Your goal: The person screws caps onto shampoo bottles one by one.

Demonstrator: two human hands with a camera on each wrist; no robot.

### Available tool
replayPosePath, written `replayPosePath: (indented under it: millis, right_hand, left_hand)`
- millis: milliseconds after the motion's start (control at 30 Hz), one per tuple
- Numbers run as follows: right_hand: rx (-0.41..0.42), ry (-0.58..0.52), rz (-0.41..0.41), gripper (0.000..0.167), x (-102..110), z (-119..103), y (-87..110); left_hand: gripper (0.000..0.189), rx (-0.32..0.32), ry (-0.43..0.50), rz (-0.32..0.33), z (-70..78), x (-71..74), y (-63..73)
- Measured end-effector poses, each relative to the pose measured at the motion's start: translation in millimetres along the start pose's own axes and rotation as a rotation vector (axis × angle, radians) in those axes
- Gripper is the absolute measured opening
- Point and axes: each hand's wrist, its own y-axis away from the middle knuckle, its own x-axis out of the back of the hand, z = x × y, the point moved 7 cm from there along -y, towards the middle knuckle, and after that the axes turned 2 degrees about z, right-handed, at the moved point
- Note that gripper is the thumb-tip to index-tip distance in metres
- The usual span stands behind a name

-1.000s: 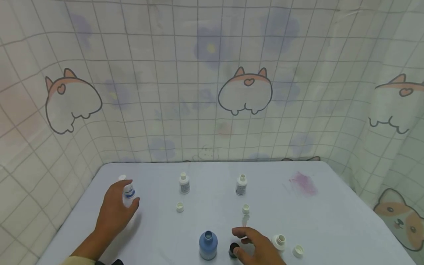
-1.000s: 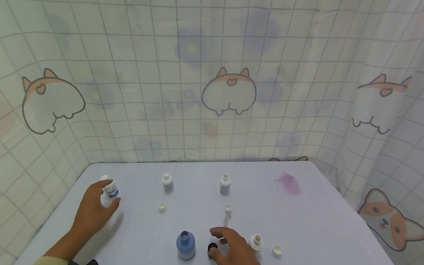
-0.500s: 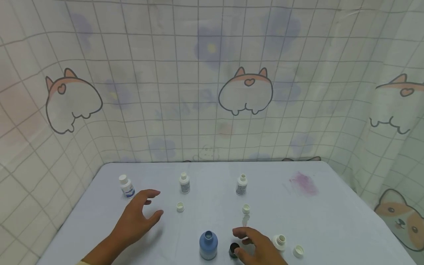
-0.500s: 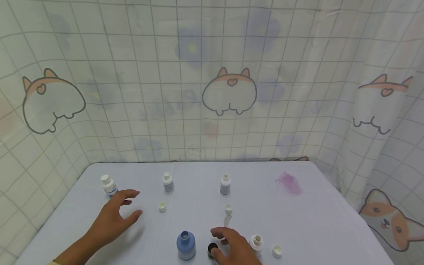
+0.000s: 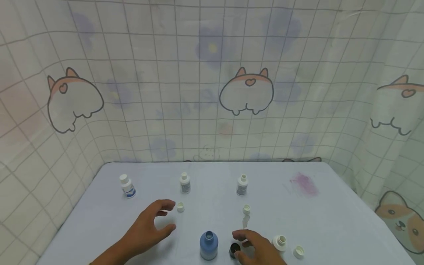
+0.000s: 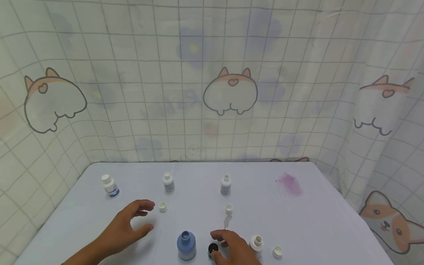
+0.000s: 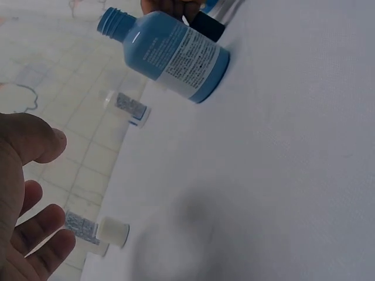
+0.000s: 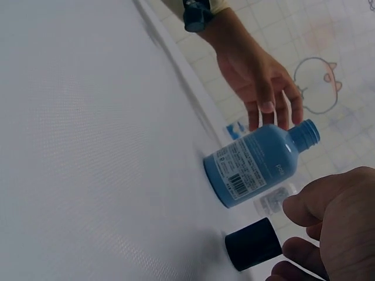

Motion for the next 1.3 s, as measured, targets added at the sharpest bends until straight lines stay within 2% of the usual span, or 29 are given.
replayPosePath:
  millis: [133, 333, 500, 700, 933, 1100, 1300]
  right_hand:
    - [-0.011, 0.024, 0.007, 0.044, -0.7, 0.0, -0.4]
    - [-0.017, 0.046, 0.019, 0.044, -0.6, -1.2, -0.3]
    - [-0.011, 0.050, 0.013, 0.045, -1.4, -1.4, -0.3]
    - [0.000, 0.052, 0.011, 0.045, -1.3, -1.8, 0.2]
    - [-0.028, 0.079, 0.024, 0.046, -2.4, 0.4, -0.1]
    - [-0.051, 0.084, 0.019, 0.048, -3.6, 2.5, 0.2]
    - [-0.003, 0.070, -0.001, 0.049, -4.0, 2.0, 2.3]
  left_hand:
    - [0.063, -0.025, 0.070, -0.073, 1.4, -9.2, 2.0]
    - [0.064, -0.050, 0.116, -0.165, 5.4, -18.0, 4.9]
    - [0.064, -0.096, 0.150, -0.176, 9.1, -19.3, 7.9]
    - [0.063, -0.120, 0.187, -0.197, 9.6, -22.6, 10.2]
    - [0.065, -0.074, 0.173, -0.258, 4.2, -32.5, 10.7]
    - [0.066, -0.090, 0.177, -0.297, 3.3, -41.2, 12.1]
    - [0.064, -0.078, 0.194, -0.325, 4.7, -49.9, 13.0]
